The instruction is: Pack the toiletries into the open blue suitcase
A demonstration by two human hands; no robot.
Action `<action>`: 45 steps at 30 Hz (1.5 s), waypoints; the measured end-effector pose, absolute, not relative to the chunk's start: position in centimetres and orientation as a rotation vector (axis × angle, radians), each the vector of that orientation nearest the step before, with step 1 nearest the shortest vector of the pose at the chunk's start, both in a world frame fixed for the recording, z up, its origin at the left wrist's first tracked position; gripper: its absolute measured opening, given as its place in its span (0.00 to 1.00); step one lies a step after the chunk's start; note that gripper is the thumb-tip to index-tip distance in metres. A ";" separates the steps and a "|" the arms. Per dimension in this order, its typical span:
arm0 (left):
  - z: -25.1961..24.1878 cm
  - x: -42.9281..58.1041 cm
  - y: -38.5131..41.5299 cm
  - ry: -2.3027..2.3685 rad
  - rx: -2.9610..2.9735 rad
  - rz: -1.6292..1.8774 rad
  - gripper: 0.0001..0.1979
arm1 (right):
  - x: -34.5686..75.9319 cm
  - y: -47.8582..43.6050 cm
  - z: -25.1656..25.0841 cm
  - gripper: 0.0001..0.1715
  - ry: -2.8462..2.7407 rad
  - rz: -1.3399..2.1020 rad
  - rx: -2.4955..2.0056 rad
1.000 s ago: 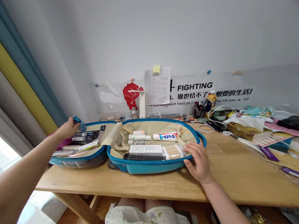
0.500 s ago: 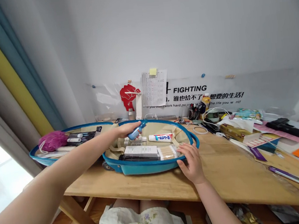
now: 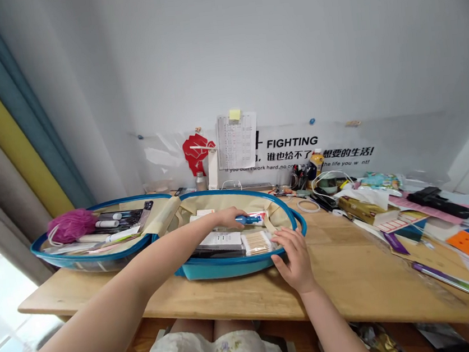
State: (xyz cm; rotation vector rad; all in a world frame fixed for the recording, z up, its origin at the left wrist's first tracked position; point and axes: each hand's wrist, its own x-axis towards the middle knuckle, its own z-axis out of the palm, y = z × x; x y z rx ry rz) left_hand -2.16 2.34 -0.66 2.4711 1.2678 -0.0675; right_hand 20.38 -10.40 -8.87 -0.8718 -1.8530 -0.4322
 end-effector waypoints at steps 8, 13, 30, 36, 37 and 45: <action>-2.0 -1.7 1.8 1.356 2.477 -0.064 0.21 | 20.3 -10.6 -8.6 0.17 -1.859 -0.436 -0.860; -2.2 -1.6 1.9 1.377 2.486 -0.062 0.20 | 20.3 -10.5 -8.7 0.17 -1.856 -0.428 -0.868; -2.6 -1.2 2.0 1.353 2.559 -0.047 0.18 | 20.3 -10.4 -8.8 0.16 -1.855 -0.443 -0.844; -1.7 -1.2 1.3 1.281 2.585 -0.077 0.18 | 20.5 -10.0 -9.1 0.18 -1.846 -0.458 -0.842; -1.3 -1.5 1.3 1.283 2.582 -0.061 0.18 | 20.5 -9.9 -9.1 0.18 -1.847 -0.462 -0.838; 5.6 -15.0 2.0 1.668 2.472 0.251 0.21 | 20.6 -9.8 -9.1 0.17 -1.847 -0.447 -0.829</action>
